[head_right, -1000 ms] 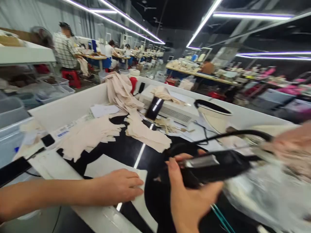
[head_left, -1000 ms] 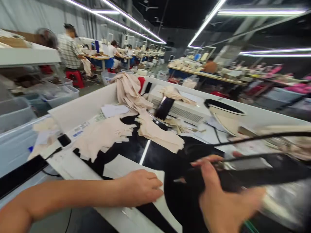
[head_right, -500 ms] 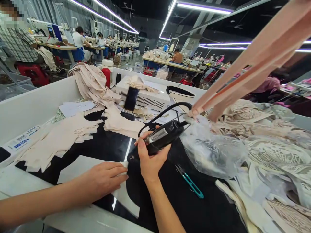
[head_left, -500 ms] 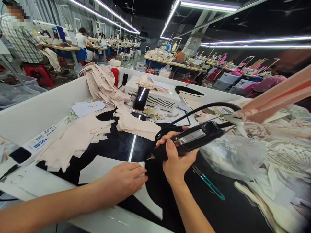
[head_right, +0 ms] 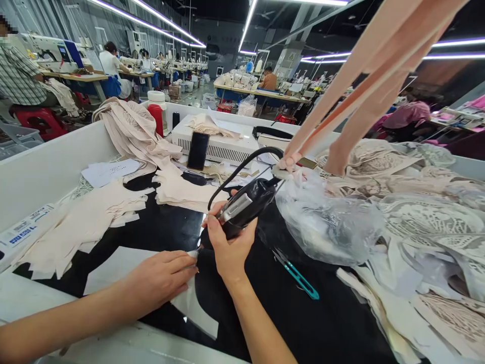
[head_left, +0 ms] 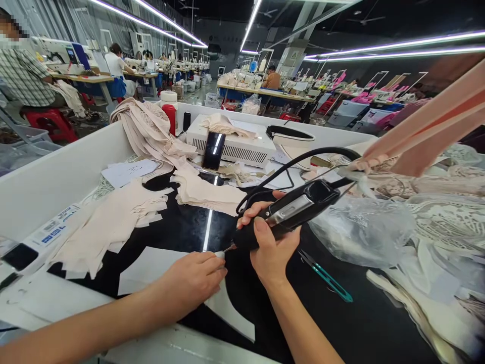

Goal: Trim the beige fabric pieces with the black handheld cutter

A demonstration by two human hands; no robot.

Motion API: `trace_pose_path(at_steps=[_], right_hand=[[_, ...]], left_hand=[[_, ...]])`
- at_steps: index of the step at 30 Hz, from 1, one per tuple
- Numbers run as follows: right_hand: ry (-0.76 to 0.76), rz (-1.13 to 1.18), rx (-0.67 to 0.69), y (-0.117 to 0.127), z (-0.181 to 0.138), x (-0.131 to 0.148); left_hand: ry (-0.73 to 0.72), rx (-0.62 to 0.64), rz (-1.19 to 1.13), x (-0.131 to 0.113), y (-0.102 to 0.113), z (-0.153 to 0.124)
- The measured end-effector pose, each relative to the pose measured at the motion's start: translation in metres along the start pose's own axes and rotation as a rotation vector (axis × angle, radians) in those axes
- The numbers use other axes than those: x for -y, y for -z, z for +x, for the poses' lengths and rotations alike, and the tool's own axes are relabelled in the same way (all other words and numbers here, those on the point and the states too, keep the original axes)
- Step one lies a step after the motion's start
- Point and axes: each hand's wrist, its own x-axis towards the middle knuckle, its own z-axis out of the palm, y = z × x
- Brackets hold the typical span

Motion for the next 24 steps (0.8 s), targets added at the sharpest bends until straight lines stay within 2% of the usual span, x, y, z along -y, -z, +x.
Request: trace_pose_path(at_steps=[4, 17, 24], right_hand=[[0.011, -0.007, -0.006, -0.0004, -0.0002, -0.0011], [0.036, 0.063, 0.023, 0.0004, 0.0013, -0.0092], [0.039, 0.112, 0.053, -0.0018, 0.0018, -0.0071]], left_hand=[[0.014, 0.01, -0.012, 0.0008, -0.0012, -0.0017], [0.018, -0.095, -0.032, -0.0013, -0.0045, -0.0045], [0.021, -0.084, -0.058, -0.0002, -0.0041, -0.0048]])
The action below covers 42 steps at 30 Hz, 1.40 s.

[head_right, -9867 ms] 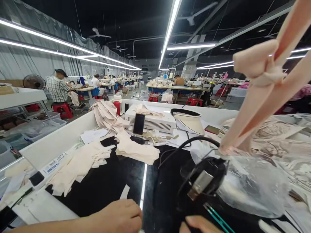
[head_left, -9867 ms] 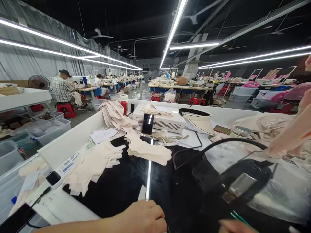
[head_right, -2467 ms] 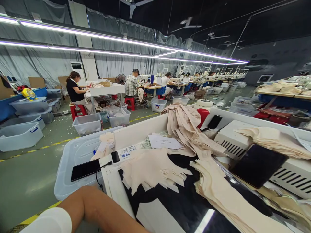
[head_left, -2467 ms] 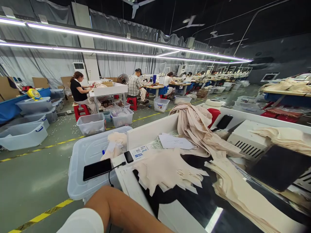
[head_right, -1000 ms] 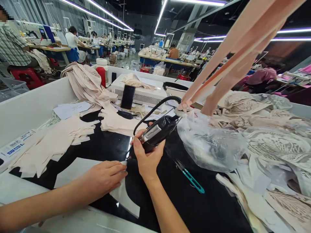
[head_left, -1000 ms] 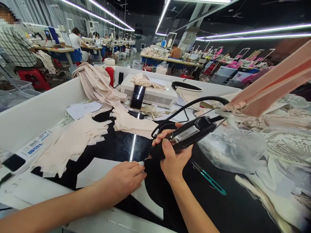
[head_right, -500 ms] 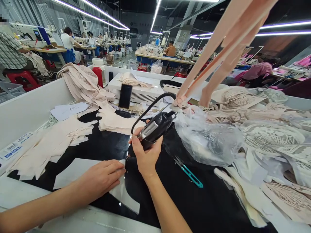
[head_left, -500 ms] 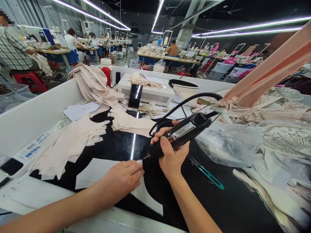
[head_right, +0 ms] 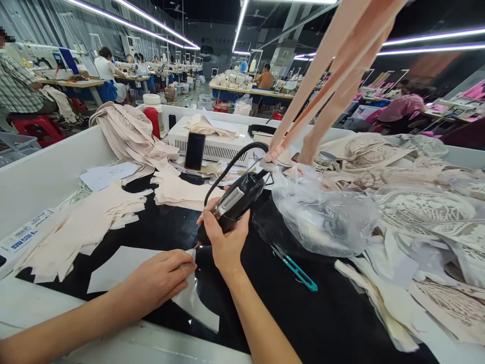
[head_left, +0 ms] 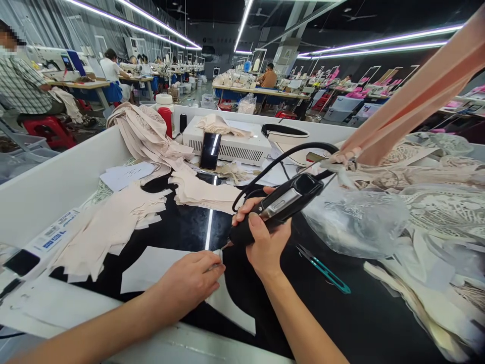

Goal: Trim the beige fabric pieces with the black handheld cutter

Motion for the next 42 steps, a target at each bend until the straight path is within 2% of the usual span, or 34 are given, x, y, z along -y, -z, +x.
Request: trace_pose_path(at_steps=[9, 17, 22, 28, 33, 38, 42], right_hand=[[-0.038, -0.042, -0.007, 0.001, -0.002, 0.0], [-0.004, -0.054, 0.009, 0.0, -0.003, 0.0], [0.006, -0.088, 0.004, 0.0, -0.003, 0.001], [-0.001, -0.078, 0.012, 0.001, -0.003, -0.001], [-0.001, -0.069, 0.009, 0.001, -0.002, -0.001], [0.003, -0.059, -0.018, -0.001, -0.001, 0.005], [-0.005, -0.071, -0.012, -0.001, -0.002, 0.005]], left_hand=[[0.034, 0.043, -0.035, 0.001, 0.002, -0.001], [-0.007, -0.071, 0.058, -0.002, 0.003, -0.003], [-0.008, -0.098, 0.116, -0.002, -0.002, -0.006], [-0.031, -0.071, 0.196, -0.002, -0.006, -0.009], [-0.012, -0.025, 0.175, -0.001, -0.007, -0.011], [-0.015, -0.055, 0.158, -0.003, -0.005, -0.008], [-0.003, -0.031, 0.162, -0.004, -0.004, -0.007]])
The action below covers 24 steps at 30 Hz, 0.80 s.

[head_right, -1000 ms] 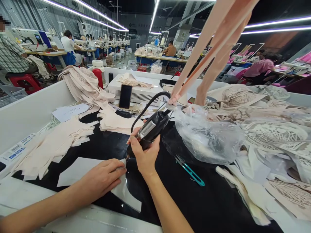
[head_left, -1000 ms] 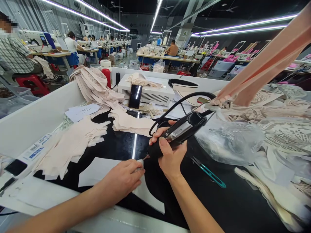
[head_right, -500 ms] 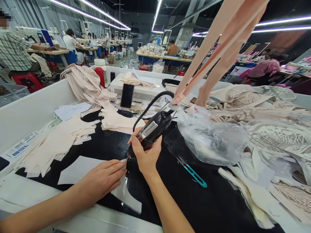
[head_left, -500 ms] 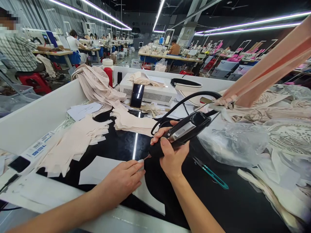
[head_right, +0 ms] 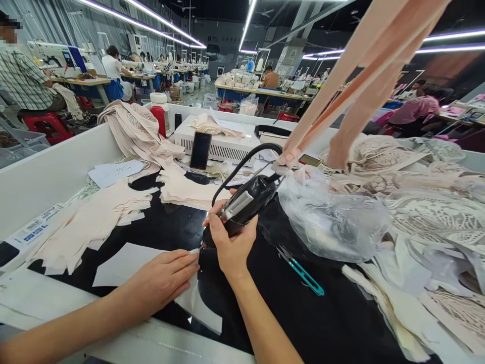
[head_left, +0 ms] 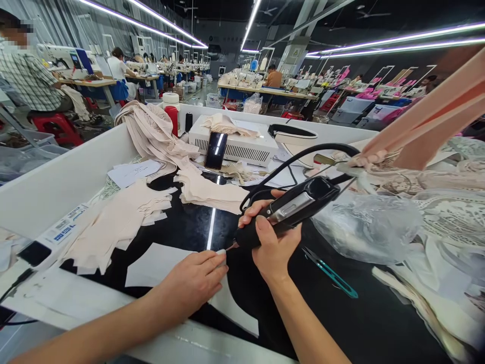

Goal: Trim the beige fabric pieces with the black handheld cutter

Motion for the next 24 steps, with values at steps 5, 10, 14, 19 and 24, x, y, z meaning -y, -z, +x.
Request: trace_pose_path(at_steps=[5, 10, 14, 19, 24], right_hand=[[0.006, 0.001, 0.01, -0.0007, -0.0025, -0.0031], [0.01, -0.017, 0.008, -0.0017, -0.0027, -0.0025], [-0.001, -0.01, -0.01, -0.0035, -0.0028, -0.001], [0.003, -0.013, -0.002, -0.0066, -0.003, -0.0032], [-0.006, -0.029, -0.01, -0.0078, -0.0025, -0.0035]], left_hand=[[0.012, 0.003, -0.023, -0.0005, -0.0006, -0.0009], [0.011, 0.01, -0.026, -0.0004, 0.0023, 0.0011], [0.003, 0.025, -0.028, -0.0001, 0.0051, 0.0038], [0.0, 0.022, -0.049, 0.0004, 0.0063, 0.005], [0.017, 0.06, -0.052, 0.0007, 0.0062, 0.0044]])
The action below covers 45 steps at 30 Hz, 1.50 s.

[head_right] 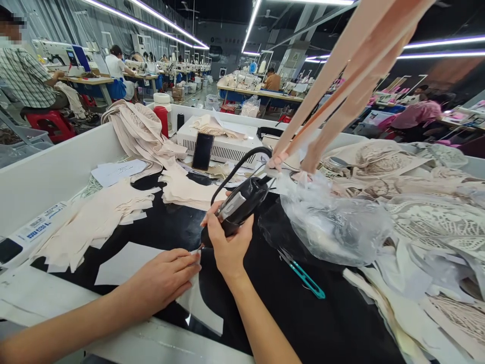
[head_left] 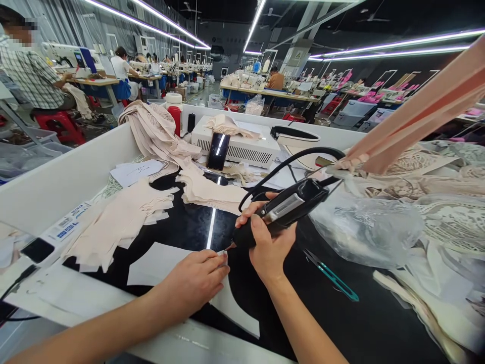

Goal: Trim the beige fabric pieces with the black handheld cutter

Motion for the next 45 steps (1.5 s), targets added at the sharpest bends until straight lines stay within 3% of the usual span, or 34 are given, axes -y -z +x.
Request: trace_pose_path(at_steps=[18, 28, 31, 38, 45], right_hand=[[-0.031, 0.031, 0.028, -0.003, -0.004, 0.002], [-0.034, 0.012, -0.044, 0.012, -0.008, 0.034], [-0.04, 0.028, -0.013, 0.017, -0.015, 0.039], [-0.058, 0.073, 0.046, 0.021, -0.029, 0.042], [-0.054, 0.105, 0.066, 0.017, -0.035, 0.037]], left_hand=[[0.009, 0.015, -0.018, 0.001, 0.0, 0.0], [0.121, 0.023, 0.024, 0.048, 0.017, -0.022], [0.102, -0.032, 0.037, 0.042, 0.023, -0.025], [-0.098, -0.079, -0.049, 0.002, 0.023, -0.024], [-0.135, -0.065, -0.067, -0.001, 0.017, -0.013]])
